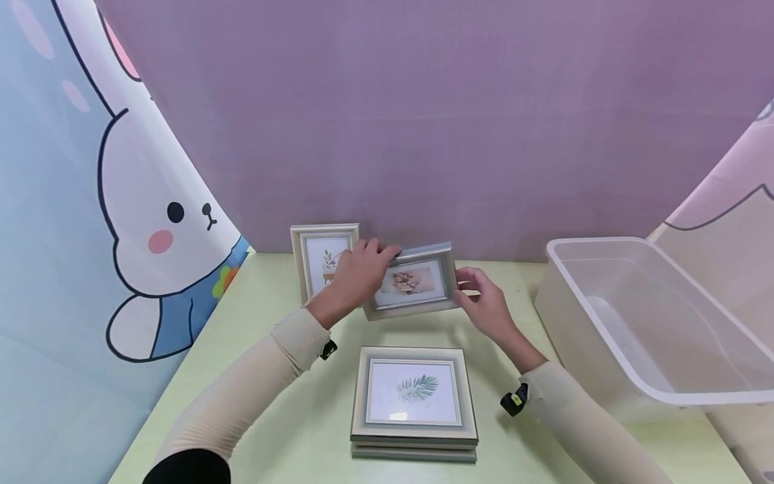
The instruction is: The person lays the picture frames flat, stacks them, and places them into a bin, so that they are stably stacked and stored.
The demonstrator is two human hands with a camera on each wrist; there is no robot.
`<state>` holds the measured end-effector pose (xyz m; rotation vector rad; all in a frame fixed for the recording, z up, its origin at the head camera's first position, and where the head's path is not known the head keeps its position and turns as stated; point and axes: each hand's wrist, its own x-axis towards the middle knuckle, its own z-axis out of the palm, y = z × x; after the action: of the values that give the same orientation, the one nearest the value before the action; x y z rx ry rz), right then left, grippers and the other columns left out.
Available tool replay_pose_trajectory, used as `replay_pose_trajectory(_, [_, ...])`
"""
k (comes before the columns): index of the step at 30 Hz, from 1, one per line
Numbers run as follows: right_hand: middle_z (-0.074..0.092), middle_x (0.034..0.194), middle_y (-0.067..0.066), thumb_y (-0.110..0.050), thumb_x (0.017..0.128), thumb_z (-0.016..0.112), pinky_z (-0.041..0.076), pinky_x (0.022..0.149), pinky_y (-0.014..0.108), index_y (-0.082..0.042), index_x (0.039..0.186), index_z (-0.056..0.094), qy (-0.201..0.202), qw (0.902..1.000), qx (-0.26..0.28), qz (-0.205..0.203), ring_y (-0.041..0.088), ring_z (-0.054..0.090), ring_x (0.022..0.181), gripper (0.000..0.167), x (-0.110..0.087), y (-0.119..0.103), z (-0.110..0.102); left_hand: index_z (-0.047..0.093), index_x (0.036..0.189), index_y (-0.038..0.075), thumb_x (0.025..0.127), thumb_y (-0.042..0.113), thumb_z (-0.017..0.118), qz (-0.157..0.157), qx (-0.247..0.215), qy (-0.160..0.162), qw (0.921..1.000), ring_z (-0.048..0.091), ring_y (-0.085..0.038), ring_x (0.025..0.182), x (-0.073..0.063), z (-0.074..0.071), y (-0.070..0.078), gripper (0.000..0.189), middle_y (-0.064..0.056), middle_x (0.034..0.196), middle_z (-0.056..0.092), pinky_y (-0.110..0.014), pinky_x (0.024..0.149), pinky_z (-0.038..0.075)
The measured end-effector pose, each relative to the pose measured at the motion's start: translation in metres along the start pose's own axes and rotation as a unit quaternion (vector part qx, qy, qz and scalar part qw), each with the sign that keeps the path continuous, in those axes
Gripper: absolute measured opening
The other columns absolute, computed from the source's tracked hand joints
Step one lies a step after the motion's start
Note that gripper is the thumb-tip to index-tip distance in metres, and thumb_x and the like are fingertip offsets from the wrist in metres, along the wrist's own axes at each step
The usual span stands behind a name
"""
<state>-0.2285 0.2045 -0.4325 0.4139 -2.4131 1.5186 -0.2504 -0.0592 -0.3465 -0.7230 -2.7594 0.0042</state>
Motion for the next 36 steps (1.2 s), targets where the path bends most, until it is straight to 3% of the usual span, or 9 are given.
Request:
replay_pose_trajectory(4, [0.065, 0.123, 0.030, 0.010, 0.093, 0.063, 0.061, 0.077, 0.027, 0.006, 0.146, 0.042, -0.004, 0.9991, -0.021, -0.038, 0.045, 0.069, 0.106, 0.057, -0.003, -0.022, -0.003, 0.054, 0.144, 0.025, 0.105, 0.005, 0.043, 0.003, 0.011, -0.022, 0.9997, 0.061, -0.034, 0.110, 0.002, 0.000, 0.004, 0.045, -0.013, 0.127, 0.063, -0.050, 0.074, 0.060])
replay_pose_trajectory(7, [0.065, 0.122, 0.030, 0.011, 0.092, 0.064, 0.061, 0.073, 0.033, 0.004, 0.149, 0.041, -0.004, 0.9980, -0.032, -0.054, 0.045, 0.070, 0.102, 0.062, -0.003, -0.026, -0.004, 0.053, 0.146, 0.025, 0.106, 0.005, 0.043, 0.010, 0.024, -0.028, 0.9993, 0.061, -0.033, 0.111, 0.002, 0.002, 0.006, 0.045, -0.012, 0.128, 0.063, -0.050, 0.076, 0.060])
replay_pose_trajectory(14, [0.065, 0.121, 0.033, 0.014, 0.090, 0.062, 0.059, 0.063, 0.024, 0.002, 0.153, 0.037, -0.015, 0.9982, -0.024, -0.053, 0.047, 0.071, 0.099, 0.068, -0.003, -0.024, -0.006, 0.056, 0.142, 0.023, 0.105, 0.006, 0.047, 0.027, 0.055, -0.006, 0.9981, 0.063, -0.032, 0.103, 0.000, 0.006, 0.011, 0.041, -0.011, 0.119, 0.065, -0.046, 0.069, 0.060])
replay_pose_trajectory(19, [0.063, 0.122, 0.033, 0.015, 0.089, 0.063, 0.061, 0.061, 0.025, 0.004, 0.152, 0.036, -0.021, 0.9979, -0.023, -0.056, 0.046, 0.071, 0.098, 0.070, -0.004, -0.025, -0.007, 0.058, 0.140, 0.023, 0.105, 0.005, 0.048, 0.039, 0.067, 0.010, 0.9970, 0.064, -0.032, 0.101, 0.000, 0.007, 0.015, 0.040, -0.011, 0.117, 0.066, -0.045, 0.067, 0.059])
replay_pose_trajectory(28, [0.061, 0.117, 0.036, 0.017, 0.088, 0.062, 0.064, 0.063, 0.044, 0.004, 0.146, 0.043, -0.033, 0.9972, 0.003, -0.067, 0.049, 0.070, 0.096, 0.062, -0.005, -0.024, -0.006, 0.061, 0.136, 0.022, 0.103, 0.003, 0.050, 0.049, 0.056, 0.019, 0.9971, 0.064, -0.032, 0.101, -0.002, 0.010, 0.017, 0.041, -0.011, 0.116, 0.067, -0.047, 0.071, 0.059])
replay_pose_trajectory(36, [0.061, 0.114, 0.035, 0.018, 0.087, 0.063, 0.063, 0.062, 0.046, 0.004, 0.144, 0.045, -0.022, 0.9964, 0.011, -0.081, 0.049, 0.069, 0.095, 0.061, -0.007, -0.022, -0.006, 0.062, 0.137, 0.022, 0.102, 0.004, 0.054, 0.034, 0.013, 0.004, 0.9993, 0.064, -0.033, 0.112, 0.003, 0.008, 0.014, 0.041, -0.011, 0.127, 0.067, -0.050, 0.082, 0.060])
